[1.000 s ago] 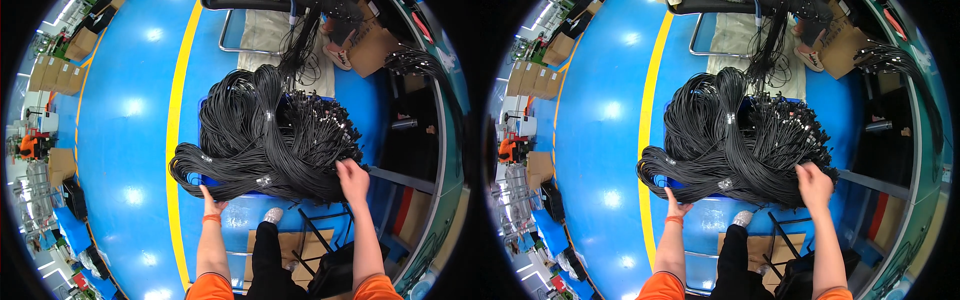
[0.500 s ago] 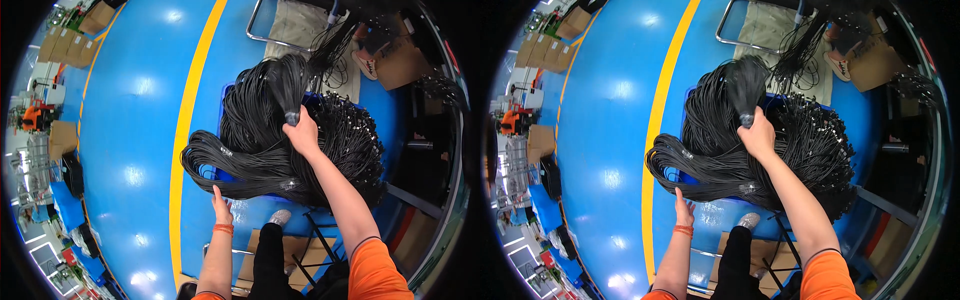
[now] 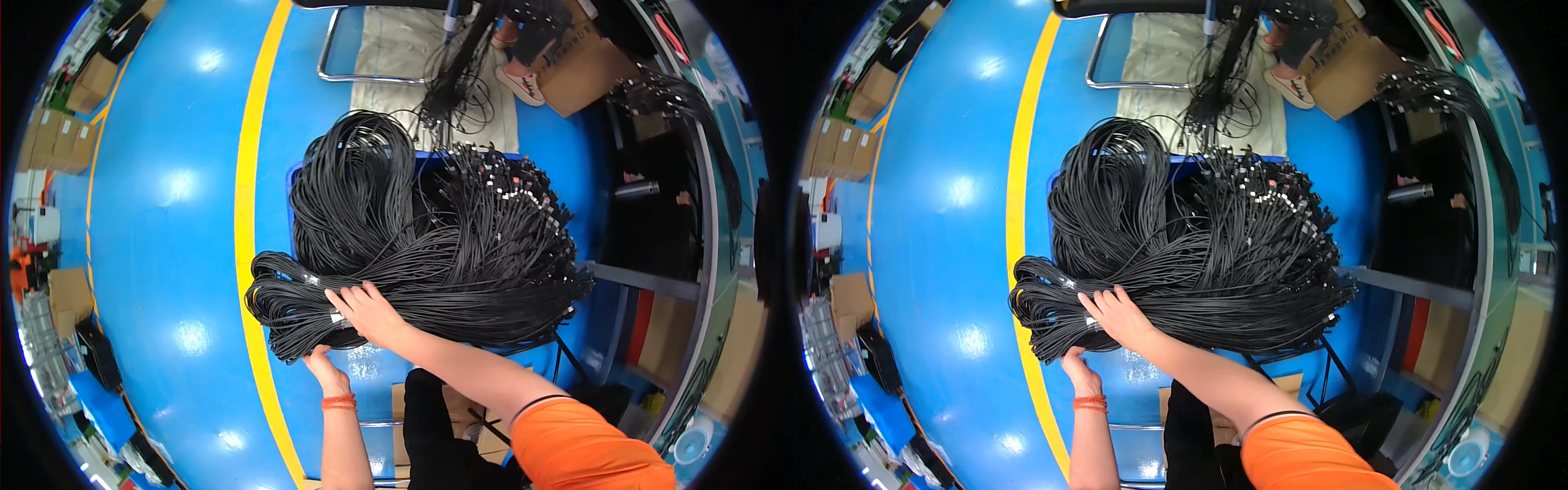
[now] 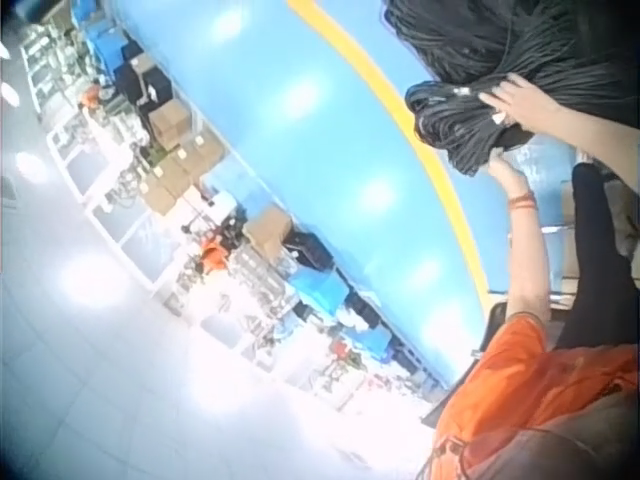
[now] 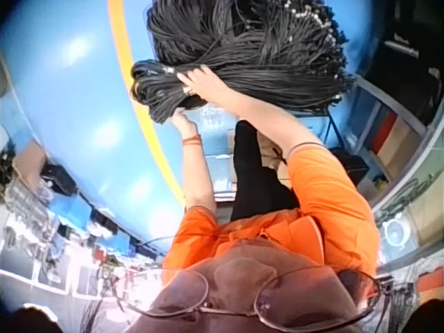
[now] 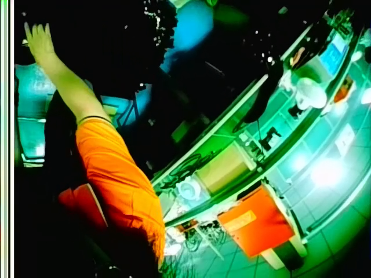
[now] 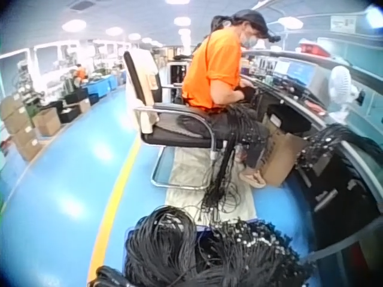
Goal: Testing and organizing bundles of electronic cables at a workbench.
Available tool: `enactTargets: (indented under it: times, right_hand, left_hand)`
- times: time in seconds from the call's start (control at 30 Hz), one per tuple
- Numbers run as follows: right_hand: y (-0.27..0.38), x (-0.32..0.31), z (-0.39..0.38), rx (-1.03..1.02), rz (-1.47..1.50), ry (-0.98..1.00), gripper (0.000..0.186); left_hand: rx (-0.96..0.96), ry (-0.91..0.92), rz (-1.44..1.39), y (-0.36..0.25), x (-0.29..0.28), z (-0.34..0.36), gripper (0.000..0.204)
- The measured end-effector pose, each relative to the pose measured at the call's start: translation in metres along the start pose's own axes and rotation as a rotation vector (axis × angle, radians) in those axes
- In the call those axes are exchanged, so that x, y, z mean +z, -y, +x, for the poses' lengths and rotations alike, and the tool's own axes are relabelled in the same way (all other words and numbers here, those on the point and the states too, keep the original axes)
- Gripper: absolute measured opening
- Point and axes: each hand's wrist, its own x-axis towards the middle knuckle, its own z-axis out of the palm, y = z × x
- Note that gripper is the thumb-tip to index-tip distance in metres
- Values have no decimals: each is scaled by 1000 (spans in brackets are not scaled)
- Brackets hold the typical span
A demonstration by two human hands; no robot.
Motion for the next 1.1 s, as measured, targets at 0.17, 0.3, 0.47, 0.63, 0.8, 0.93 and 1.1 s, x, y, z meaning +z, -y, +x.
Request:
enactTargets:
  times: [0.17,0.3,0.47,0.63,0.8,0.93,1.1]
  right_hand:
    - [-30,-52,-92,136,230,-57,99]
    - [-48,-37,-154,74,-169,-157,65]
    - [-115,-56,-210,517,-46,-72,81]
    - [-153,-70,-205,316,-73,-242,82]
    - [-153,-108,-193,200,20,-217,62]
    - [-151,-150,-187,210,-103,-530,42]
    - [-175,-104,-129,455,23,-146,64]
  left_hand:
    - [-35,119,-307,-40,51,-30,50]
    - [-166,-195,-13,-61,105,-37,42]
    - [124,276,-334,-84,71,-33,31]
    - [354,-62,97,-36,86,47,35]
    - [103,-16,203,-51,87,52,34]
    - [356,191,76,-86,97,59,7]
    - [434,-209,951,-86,123,96,41]
